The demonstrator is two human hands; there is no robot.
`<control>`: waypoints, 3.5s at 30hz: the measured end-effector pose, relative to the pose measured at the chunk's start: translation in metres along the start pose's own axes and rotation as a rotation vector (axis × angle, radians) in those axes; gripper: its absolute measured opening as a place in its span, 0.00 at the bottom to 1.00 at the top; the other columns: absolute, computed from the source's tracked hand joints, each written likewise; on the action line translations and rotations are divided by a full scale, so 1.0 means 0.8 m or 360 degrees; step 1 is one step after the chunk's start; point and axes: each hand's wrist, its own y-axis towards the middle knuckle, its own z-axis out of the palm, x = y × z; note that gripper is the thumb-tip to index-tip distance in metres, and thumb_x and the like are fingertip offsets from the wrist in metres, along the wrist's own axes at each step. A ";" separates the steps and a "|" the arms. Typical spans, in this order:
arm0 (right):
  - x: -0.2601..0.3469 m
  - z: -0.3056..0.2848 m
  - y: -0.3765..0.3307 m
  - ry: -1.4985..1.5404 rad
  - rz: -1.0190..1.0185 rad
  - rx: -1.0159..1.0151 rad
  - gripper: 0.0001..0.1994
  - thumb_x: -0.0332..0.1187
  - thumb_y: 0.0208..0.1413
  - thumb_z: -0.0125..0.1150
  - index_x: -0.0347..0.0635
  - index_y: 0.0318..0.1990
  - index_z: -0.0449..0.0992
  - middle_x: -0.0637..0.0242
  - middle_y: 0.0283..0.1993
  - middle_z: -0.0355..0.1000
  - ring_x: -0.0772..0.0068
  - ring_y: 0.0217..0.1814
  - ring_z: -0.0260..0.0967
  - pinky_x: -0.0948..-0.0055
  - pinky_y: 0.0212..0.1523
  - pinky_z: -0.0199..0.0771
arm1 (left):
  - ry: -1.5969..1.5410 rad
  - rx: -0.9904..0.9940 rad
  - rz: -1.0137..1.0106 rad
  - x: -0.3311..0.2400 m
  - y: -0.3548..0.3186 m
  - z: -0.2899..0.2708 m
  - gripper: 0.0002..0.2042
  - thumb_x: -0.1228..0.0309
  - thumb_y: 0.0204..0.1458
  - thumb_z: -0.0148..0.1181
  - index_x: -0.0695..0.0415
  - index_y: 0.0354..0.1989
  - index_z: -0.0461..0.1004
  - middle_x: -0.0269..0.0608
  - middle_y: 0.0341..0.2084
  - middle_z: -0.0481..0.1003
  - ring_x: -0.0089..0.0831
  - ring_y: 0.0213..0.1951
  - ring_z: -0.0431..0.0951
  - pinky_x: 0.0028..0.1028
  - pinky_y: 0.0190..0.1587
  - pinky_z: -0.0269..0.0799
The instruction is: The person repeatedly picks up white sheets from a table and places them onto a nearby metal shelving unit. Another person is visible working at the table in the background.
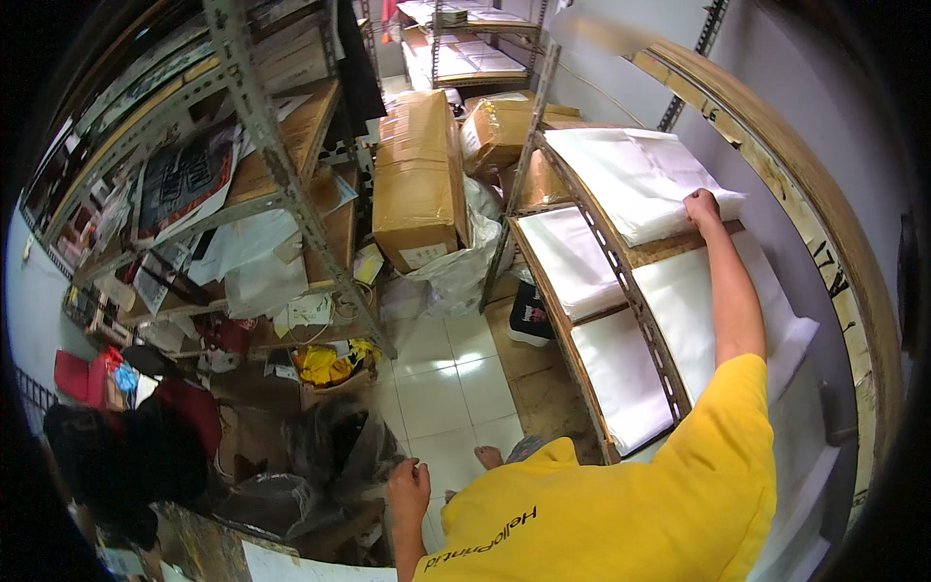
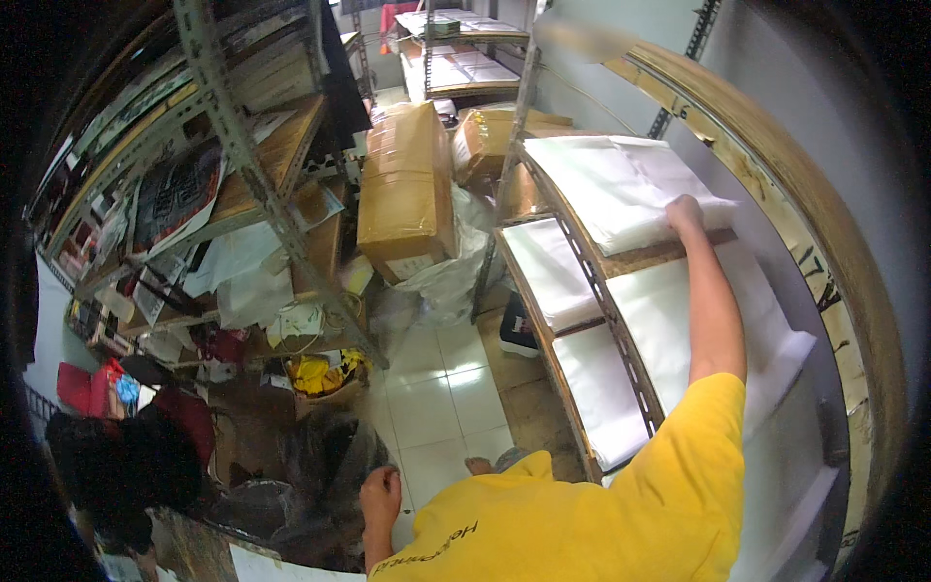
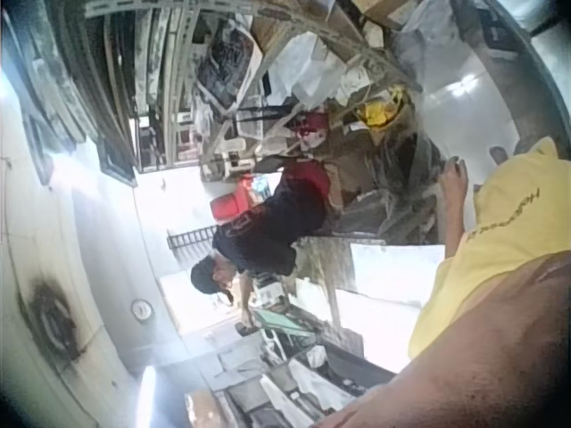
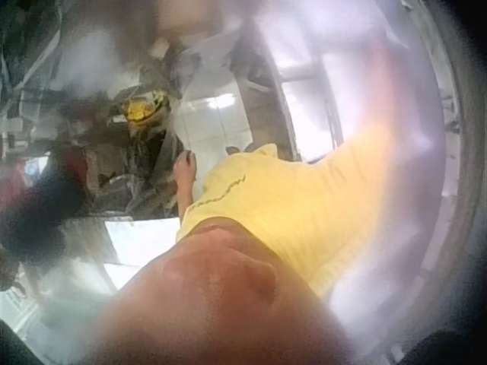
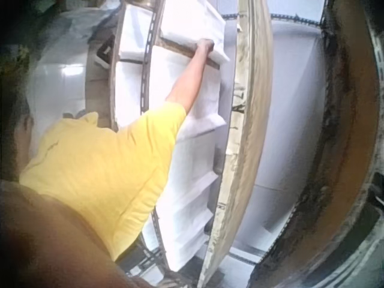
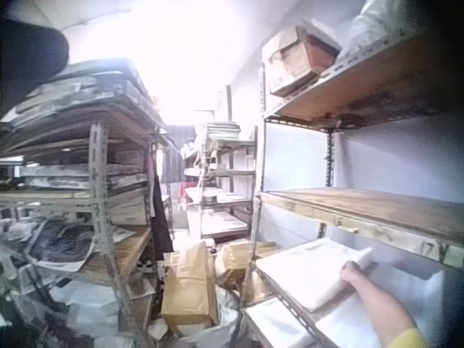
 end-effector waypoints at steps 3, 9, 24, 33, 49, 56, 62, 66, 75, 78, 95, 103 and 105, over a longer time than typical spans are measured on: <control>-0.039 0.085 0.062 -0.0198 -0.0153 -0.0064 0.21 0.35 0.51 0.57 0.33 0.52 0.73 0.40 0.54 0.72 0.41 0.58 0.70 0.55 0.57 0.70 | 0.0089 -0.0022 -0.0128 -0.011 -0.029 -0.025 0.11 0.69 0.54 0.59 0.62 0.41 0.78 0.49 0.29 0.78 0.46 0.32 0.80 0.41 0.36 0.75; -0.020 0.022 0.132 0.0716 -0.0757 -0.0002 0.17 0.34 0.61 0.57 0.30 0.52 0.75 0.56 0.49 0.76 0.64 0.47 0.71 0.66 0.51 0.71 | -0.0185 -0.0172 -0.0206 0.010 -0.067 -0.045 0.12 0.64 0.57 0.57 0.58 0.43 0.77 0.47 0.36 0.78 0.48 0.37 0.79 0.42 0.39 0.76; 0.178 0.425 -0.614 0.0935 -0.0432 0.2626 0.06 0.28 0.54 0.57 0.43 0.40 0.72 0.67 0.33 0.70 0.72 0.30 0.67 0.71 0.30 0.69 | -0.0102 -0.1449 -0.0873 0.071 -0.272 -0.212 0.10 0.65 0.57 0.58 0.60 0.39 0.76 0.46 0.32 0.77 0.44 0.33 0.79 0.38 0.37 0.75; 0.070 0.435 -0.841 -0.0272 -0.0971 0.2439 0.24 0.15 0.44 0.60 0.28 0.53 0.70 0.49 0.44 0.71 0.61 0.36 0.75 0.68 0.30 0.80 | -0.0185 -0.1769 -0.1378 0.067 -0.425 -0.182 0.10 0.70 0.55 0.60 0.63 0.40 0.77 0.46 0.30 0.76 0.37 0.29 0.76 0.32 0.34 0.72; 0.063 0.419 -0.803 -0.0380 -0.1593 0.2180 0.24 0.20 0.42 0.64 0.27 0.51 0.72 0.51 0.39 0.75 0.62 0.32 0.77 0.69 0.31 0.79 | -0.0075 -0.1887 -0.1300 0.080 -0.413 -0.203 0.08 0.70 0.55 0.60 0.61 0.40 0.77 0.43 0.29 0.77 0.36 0.27 0.78 0.31 0.33 0.73; 0.071 0.400 -0.824 -0.0513 -0.1592 0.2215 0.27 0.25 0.40 0.70 0.32 0.53 0.74 0.50 0.46 0.76 0.58 0.46 0.77 0.65 0.47 0.78 | -0.0032 -0.1824 -0.1339 0.083 -0.412 -0.201 0.08 0.70 0.55 0.60 0.61 0.39 0.77 0.43 0.29 0.77 0.36 0.27 0.78 0.31 0.33 0.74; 0.068 0.407 -0.816 -0.0718 -0.1601 0.2164 0.29 0.27 0.36 0.72 0.34 0.52 0.75 0.51 0.47 0.77 0.59 0.47 0.76 0.65 0.48 0.77 | 0.0013 -0.1807 -0.1321 0.088 -0.406 -0.225 0.08 0.71 0.55 0.60 0.62 0.39 0.77 0.44 0.29 0.77 0.36 0.27 0.78 0.31 0.33 0.74; 0.061 0.411 -0.807 -0.0755 -0.1751 0.2106 0.30 0.28 0.33 0.73 0.34 0.51 0.76 0.52 0.46 0.77 0.60 0.45 0.77 0.66 0.48 0.77 | 0.0026 -0.1823 -0.1314 0.092 -0.404 -0.227 0.08 0.71 0.55 0.60 0.62 0.39 0.77 0.44 0.29 0.77 0.36 0.27 0.78 0.30 0.33 0.74; 0.079 0.416 -0.816 -0.0711 -0.1779 0.2204 0.29 0.28 0.34 0.73 0.35 0.52 0.76 0.51 0.46 0.78 0.59 0.44 0.78 0.65 0.49 0.77 | 0.0012 -0.1816 -0.1386 0.091 -0.407 -0.221 0.09 0.70 0.55 0.60 0.62 0.41 0.77 0.45 0.31 0.77 0.37 0.28 0.78 0.31 0.34 0.74; 0.075 0.442 -0.815 -0.0676 -0.1695 0.2258 0.29 0.27 0.35 0.72 0.35 0.52 0.76 0.50 0.50 0.76 0.57 0.47 0.77 0.65 0.49 0.77 | 0.0041 -0.1824 -0.1410 0.092 -0.414 -0.226 0.09 0.71 0.55 0.60 0.63 0.41 0.77 0.45 0.30 0.77 0.36 0.27 0.78 0.31 0.33 0.74; 0.078 0.374 -0.824 -0.0774 -0.1664 0.2306 0.29 0.27 0.36 0.71 0.33 0.53 0.75 0.48 0.48 0.77 0.58 0.49 0.78 0.66 0.50 0.77 | 0.0584 -0.1841 -0.1500 0.141 -0.472 -0.273 0.11 0.70 0.54 0.61 0.62 0.43 0.75 0.47 0.36 0.74 0.42 0.38 0.77 0.37 0.41 0.74; 0.066 0.408 -0.811 -0.0742 -0.1843 0.2187 0.29 0.27 0.36 0.71 0.32 0.52 0.75 0.46 0.49 0.76 0.56 0.48 0.78 0.64 0.51 0.77 | 0.1101 -0.1483 -0.1725 0.257 -0.516 -0.291 0.15 0.73 0.48 0.63 0.58 0.45 0.74 0.47 0.43 0.73 0.45 0.50 0.73 0.42 0.47 0.72; 0.064 0.413 -0.810 -0.0696 -0.1854 0.2183 0.29 0.27 0.36 0.71 0.32 0.52 0.75 0.46 0.50 0.76 0.56 0.48 0.77 0.65 0.52 0.76 | 0.1085 -0.1126 -0.1850 0.278 -0.526 -0.293 0.12 0.73 0.48 0.61 0.58 0.43 0.75 0.47 0.43 0.74 0.44 0.48 0.74 0.43 0.47 0.72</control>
